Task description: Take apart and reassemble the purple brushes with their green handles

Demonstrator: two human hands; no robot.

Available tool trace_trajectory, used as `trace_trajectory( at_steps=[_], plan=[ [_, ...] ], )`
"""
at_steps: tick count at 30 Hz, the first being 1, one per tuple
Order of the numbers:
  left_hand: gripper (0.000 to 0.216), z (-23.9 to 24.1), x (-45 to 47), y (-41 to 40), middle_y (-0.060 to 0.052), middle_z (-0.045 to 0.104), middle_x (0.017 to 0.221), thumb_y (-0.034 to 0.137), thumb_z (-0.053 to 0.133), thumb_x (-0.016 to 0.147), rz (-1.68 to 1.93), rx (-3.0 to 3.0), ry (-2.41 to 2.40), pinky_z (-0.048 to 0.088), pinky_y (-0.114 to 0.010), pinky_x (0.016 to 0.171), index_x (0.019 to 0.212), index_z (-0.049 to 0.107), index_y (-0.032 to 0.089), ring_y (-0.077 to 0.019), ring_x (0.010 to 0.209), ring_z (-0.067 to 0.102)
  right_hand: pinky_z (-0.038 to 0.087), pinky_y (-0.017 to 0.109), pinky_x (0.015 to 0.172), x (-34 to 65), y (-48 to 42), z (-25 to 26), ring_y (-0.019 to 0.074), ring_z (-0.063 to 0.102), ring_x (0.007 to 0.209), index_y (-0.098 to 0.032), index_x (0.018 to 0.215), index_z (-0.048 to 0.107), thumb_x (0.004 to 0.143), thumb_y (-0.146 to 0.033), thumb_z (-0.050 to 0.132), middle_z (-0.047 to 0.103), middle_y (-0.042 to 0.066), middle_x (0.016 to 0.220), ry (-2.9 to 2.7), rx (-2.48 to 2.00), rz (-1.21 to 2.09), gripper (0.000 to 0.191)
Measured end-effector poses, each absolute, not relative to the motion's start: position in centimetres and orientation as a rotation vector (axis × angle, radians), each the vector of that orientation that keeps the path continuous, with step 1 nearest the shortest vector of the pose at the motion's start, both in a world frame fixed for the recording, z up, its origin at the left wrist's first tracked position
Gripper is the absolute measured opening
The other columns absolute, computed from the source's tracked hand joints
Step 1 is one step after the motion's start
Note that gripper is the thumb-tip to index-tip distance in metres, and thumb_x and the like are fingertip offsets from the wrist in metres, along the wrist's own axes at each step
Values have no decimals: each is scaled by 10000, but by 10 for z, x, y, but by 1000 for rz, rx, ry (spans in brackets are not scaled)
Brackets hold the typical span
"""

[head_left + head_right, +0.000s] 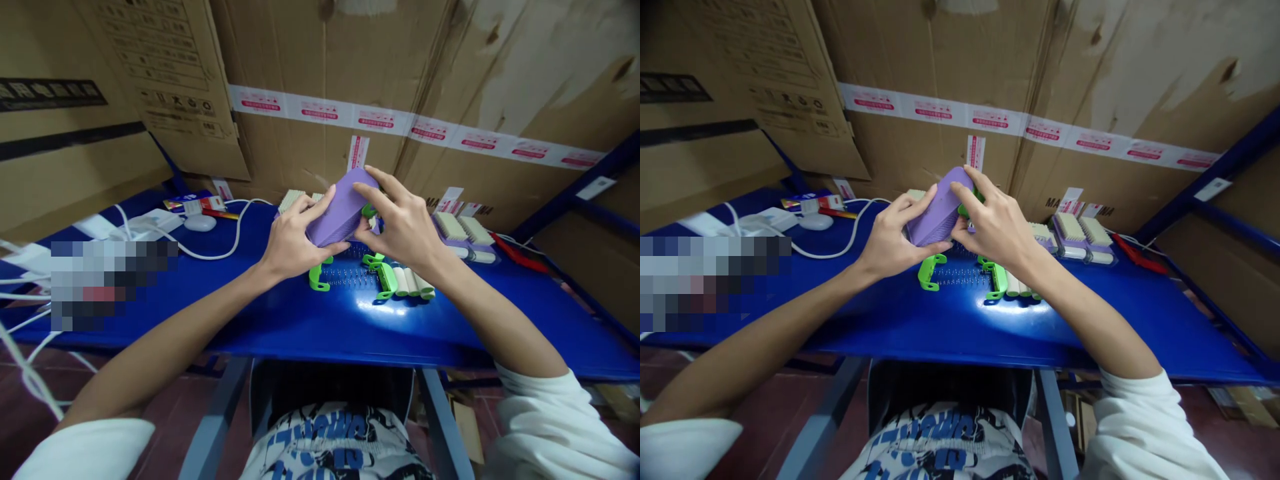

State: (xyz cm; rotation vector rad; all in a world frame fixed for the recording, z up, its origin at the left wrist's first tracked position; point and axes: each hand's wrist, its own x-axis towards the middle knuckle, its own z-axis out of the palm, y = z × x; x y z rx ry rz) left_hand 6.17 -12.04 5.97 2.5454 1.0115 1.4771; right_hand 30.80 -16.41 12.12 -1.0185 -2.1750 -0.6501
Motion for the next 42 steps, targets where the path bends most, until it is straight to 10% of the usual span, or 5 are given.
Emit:
trace_trajectory(
  at_steps=[17,27,36,42],
  plan=[
    [1125,52,57,-111,-100,733,1274,949,765,869,1477,2646,863,617,-433,975,1759,557,294,-277,1074,721,649,682,1072,320,-183,159,472,694,1402,-316,1534,689,837,-329,786,707,153,1566,-2254,-1079,-317,704],
    [895,57,54,-110,-145,748,1312,847,733,947,1536,2954,630,584,-525,1005,1674,665,329,-346,1148,699,529,369,727,323,-160,162,209,599,792,-255,926,720,948,-496,746,703,14,886,-2087,-910,518,243],
    [726,48,55,-111,-123,754,1318,703,674,1016,1444,3036,476,548,-542,1011,1676,648,403,-342,1148,706,324,311,613,320,-154,159,135,384,673,-255,738,464,894,-420,759,446,-50,721,-2302,-691,845,372],
    [889,48,53,-99,-140,745,1297,816,768,953,1533,2947,472,590,-528,1021,1689,647,332,-336,1145,708,583,355,753,331,-156,163,210,665,846,-270,961,713,980,-701,777,733,17,944,-2236,-860,520,437]
  ],
)
